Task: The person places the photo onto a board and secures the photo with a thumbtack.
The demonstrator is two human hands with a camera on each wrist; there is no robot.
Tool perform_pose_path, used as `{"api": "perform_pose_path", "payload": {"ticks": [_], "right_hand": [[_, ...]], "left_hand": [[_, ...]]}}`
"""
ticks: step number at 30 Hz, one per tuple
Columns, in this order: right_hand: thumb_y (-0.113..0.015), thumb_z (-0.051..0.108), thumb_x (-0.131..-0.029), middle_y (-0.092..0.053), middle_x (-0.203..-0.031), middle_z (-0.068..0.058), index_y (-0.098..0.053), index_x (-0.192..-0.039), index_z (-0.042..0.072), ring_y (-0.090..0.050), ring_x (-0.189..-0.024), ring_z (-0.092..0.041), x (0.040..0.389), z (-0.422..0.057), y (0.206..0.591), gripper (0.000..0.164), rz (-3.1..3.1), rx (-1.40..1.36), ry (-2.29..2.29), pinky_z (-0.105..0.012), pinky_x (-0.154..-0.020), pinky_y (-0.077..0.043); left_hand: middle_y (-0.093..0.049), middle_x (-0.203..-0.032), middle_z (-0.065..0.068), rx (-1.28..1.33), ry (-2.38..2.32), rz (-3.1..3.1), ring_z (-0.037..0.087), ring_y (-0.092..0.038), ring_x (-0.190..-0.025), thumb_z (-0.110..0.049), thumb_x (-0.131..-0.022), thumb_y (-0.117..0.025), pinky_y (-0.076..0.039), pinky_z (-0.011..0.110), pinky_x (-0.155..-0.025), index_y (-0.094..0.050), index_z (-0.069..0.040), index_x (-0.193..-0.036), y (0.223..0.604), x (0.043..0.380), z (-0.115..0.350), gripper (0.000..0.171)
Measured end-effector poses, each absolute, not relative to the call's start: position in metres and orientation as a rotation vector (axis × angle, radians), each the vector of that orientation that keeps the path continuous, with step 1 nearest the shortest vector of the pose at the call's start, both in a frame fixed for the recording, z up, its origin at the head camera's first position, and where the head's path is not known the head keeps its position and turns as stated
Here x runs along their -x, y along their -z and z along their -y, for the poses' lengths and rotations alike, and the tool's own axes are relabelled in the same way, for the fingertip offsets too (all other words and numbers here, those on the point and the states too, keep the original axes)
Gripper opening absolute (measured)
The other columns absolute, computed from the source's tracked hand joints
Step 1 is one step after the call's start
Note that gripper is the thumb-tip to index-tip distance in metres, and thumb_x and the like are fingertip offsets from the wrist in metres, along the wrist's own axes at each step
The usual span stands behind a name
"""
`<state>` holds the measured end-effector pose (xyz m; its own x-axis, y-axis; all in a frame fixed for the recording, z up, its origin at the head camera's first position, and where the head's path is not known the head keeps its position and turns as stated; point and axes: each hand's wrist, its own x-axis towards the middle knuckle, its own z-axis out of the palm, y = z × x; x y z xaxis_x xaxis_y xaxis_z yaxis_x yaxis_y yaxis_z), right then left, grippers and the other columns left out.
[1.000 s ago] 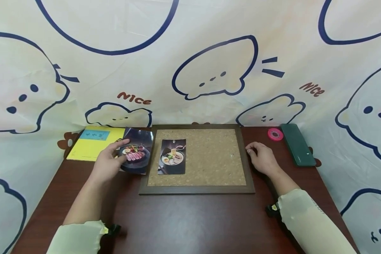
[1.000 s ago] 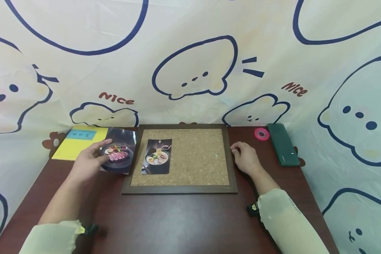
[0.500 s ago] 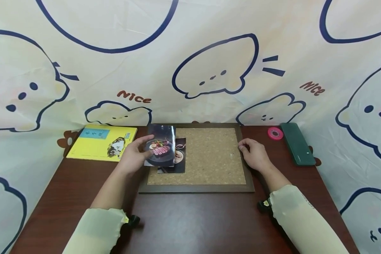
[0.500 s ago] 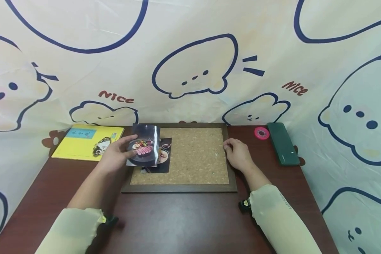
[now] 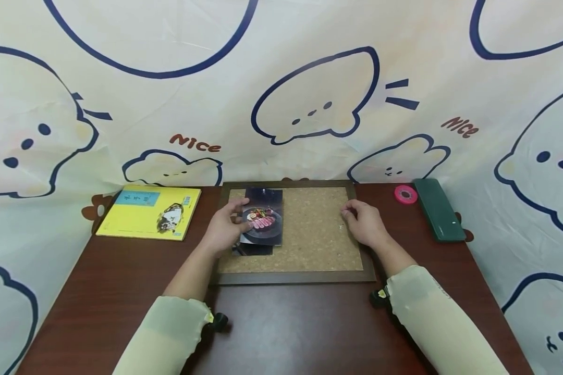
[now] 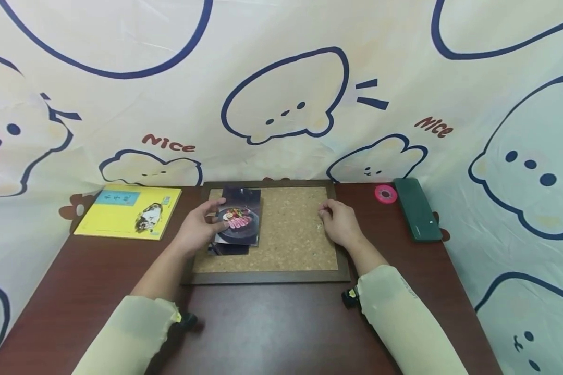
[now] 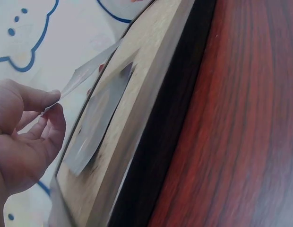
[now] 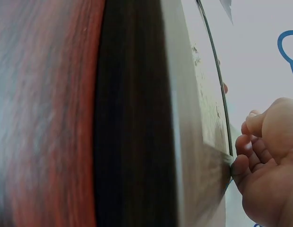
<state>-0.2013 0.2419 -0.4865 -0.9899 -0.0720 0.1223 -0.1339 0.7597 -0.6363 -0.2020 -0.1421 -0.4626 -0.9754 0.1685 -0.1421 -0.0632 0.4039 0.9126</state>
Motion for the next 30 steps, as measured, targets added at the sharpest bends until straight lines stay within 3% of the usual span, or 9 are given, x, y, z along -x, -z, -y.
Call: {"api": "perform_pose_path", "payload": {"ticks": [9,20,30], "right_hand": [[-0.059,0.014,-0.105,-0.071,-0.104,-0.011,-0.068,-0.106,0.009,-0.064,-0.096,-0.029,0.209,-0.226,0.484,0.011,2.858,-0.216,-1.025,-0.049,-0.089,-0.051],[-0.057,0.015,-0.106,-0.071,-0.106,-0.012,-0.069,-0.110,0.005,-0.066,-0.098,-0.029,0.220,-0.205,0.482,0.016,2.845,-0.219,-1.059,-0.046,-0.089,-0.052],[-0.057,0.014,-0.106,-0.070,-0.106,-0.010,-0.068,-0.110,0.008,-0.066,-0.104,-0.029,0.229,-0.187,0.481,0.014,2.863,-0.224,-1.058,-0.045,-0.093,-0.052]], "left_hand": [[-0.057,-0.132,0.016,-0.188,-1.588,-2.457,0.027,-0.059,-0.105,0.000,-0.090,-0.075,-0.054,0.033,-0.075,-0.050,-0.009,-0.151,0.472,0.207,0.113,0.067],[-0.060,-0.132,0.013,-0.149,-1.554,-2.453,0.023,-0.060,-0.100,-0.002,-0.087,-0.079,-0.052,0.031,-0.078,-0.052,-0.010,-0.149,0.470,0.204,0.081,0.069],[-0.060,-0.133,0.012,-0.204,-1.486,-2.499,0.024,-0.060,-0.106,-0.007,-0.087,-0.080,-0.052,0.041,-0.089,-0.053,-0.010,-0.149,0.479,0.199,0.057,0.068]]}}
